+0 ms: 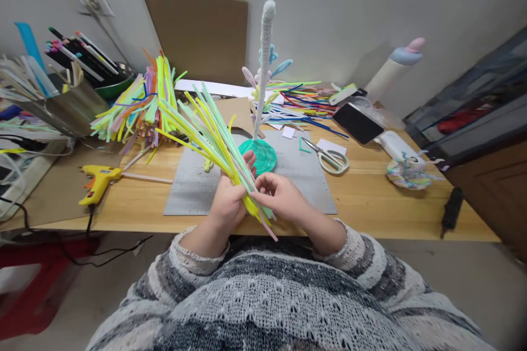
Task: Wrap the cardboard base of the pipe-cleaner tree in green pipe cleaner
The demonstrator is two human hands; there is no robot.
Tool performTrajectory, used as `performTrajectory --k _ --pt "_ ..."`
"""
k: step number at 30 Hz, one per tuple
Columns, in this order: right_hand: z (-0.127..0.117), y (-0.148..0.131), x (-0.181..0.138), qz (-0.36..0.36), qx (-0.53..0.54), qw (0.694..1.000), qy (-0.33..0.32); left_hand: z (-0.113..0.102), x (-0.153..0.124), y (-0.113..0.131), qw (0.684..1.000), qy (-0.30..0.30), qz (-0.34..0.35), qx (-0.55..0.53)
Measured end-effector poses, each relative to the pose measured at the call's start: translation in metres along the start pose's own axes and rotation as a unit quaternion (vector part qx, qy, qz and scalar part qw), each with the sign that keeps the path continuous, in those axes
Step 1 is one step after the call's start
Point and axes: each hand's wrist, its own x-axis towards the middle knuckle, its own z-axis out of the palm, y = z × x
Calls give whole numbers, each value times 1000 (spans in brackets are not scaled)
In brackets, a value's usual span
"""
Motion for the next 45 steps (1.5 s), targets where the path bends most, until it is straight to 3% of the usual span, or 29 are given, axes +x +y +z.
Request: performTrajectory --k 3,7,13,17,24,28,32,37,45 --pt "-5 0 3 70 128 989 -40 0 0 -1 1000 -15 -16 -20" --pt "-13 1 6 108 194 974 -53 0 1 -1 999 -9 -24 -21" --pt "-15 5 10 110 250 961 -42 4 4 4 999 6 -24 -28" --pt "-16 3 17 66 244 968 -6 12 16 6 999 20 -26 -12" --pt "-28 0 23 11 194 980 41 17 43 6 998 19 -54 17" --pt "-26 3 7 -31 132 986 93 12 43 4 998 61 -35 0" --pt "-17 1 -12 -46 -35 997 46 10 36 4 997 73 5 6" --pt "-10 3 -16 -73 -198 975 70 8 33 4 996 84 38 16" --pt "-15 17 -1 -126 -239 953 140 4 42 -1 994 56 -85 -33"
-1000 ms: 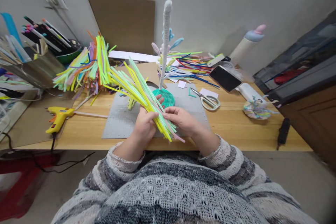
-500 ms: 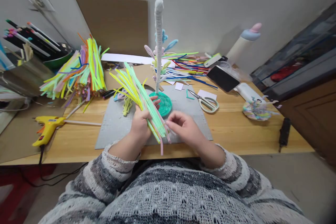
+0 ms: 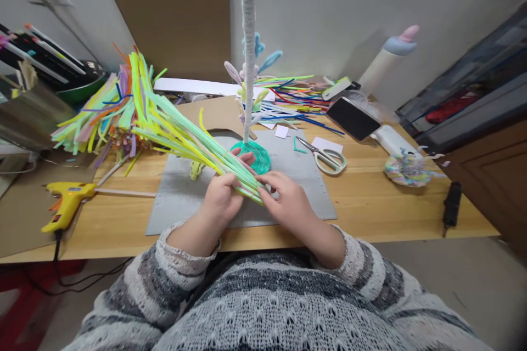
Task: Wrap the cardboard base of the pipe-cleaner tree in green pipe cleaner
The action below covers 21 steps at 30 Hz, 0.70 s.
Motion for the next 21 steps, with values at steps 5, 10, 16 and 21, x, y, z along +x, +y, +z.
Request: performTrajectory --k 5,10,16,21 --pt "-1 6 6 11 -7 1000 -10 0 3 -2 1000 -18 -14 -7" --pt "-1 6 8 39 -10 999 -20 1 3 -5 999 -33 -30 -19" --pt "-5 7 12 164 133 975 -68 1 3 -7 999 1 -45 -11" --pt "-11 17 19 250 424 856 -160 -1 4 -7 999 -8 -45 1"
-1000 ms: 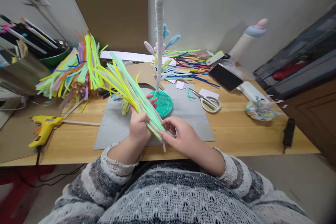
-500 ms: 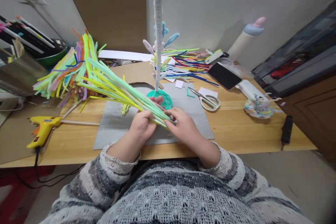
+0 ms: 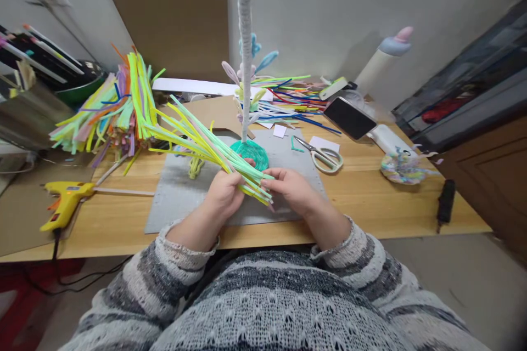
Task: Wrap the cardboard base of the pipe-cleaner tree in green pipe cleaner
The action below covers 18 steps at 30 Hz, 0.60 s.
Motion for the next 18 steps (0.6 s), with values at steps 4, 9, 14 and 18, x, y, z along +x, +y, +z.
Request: performTrajectory --k 4,9,14,18 --pt "-2 -1 2 18 58 998 -11 -1 0 -1 1000 -11 0 -3" --pt "3 4 4 -39 41 994 95 -1 -1 -2 1000 -23 -12 -10" --pt "11 13 4 -125 -47 980 146 4 1 0 996 20 -32 -82" --pt "14 18 2 -199 -119 955 186 7 4 4 992 53 -16 -111"
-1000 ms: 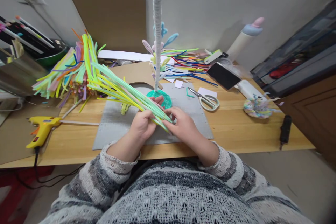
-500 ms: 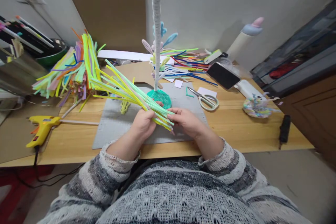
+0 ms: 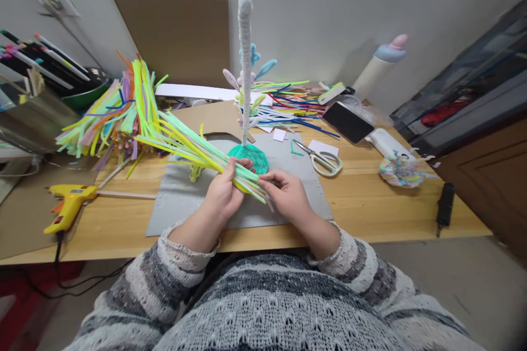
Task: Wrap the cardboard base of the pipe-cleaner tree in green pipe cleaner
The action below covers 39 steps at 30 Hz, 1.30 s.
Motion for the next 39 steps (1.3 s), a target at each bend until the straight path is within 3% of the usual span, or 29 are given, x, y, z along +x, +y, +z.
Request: performTrajectory --k 3,6,11,24,30,39 --pt "-3 0 -3 -107 -93 990 25 -1 1 3 999 -7 20 -24" --pt "-6 -2 -8 -198 -182 963 7 -2 3 5 998 -20 36 -46" --pt "-10 -7 -15 -262 -251 931 -31 -2 5 9 996 -32 45 -68" --pt "-21 -3 -30 -312 -243 918 -18 -1 2 25 989 -64 26 -134" --pt "-25 -4 -37 -301 -246 921 -25 -2 2 34 986 -80 47 -138" --pt "-36 -3 -45 -342 -233 910 -15 -2 2 49 981 -83 64 -162"
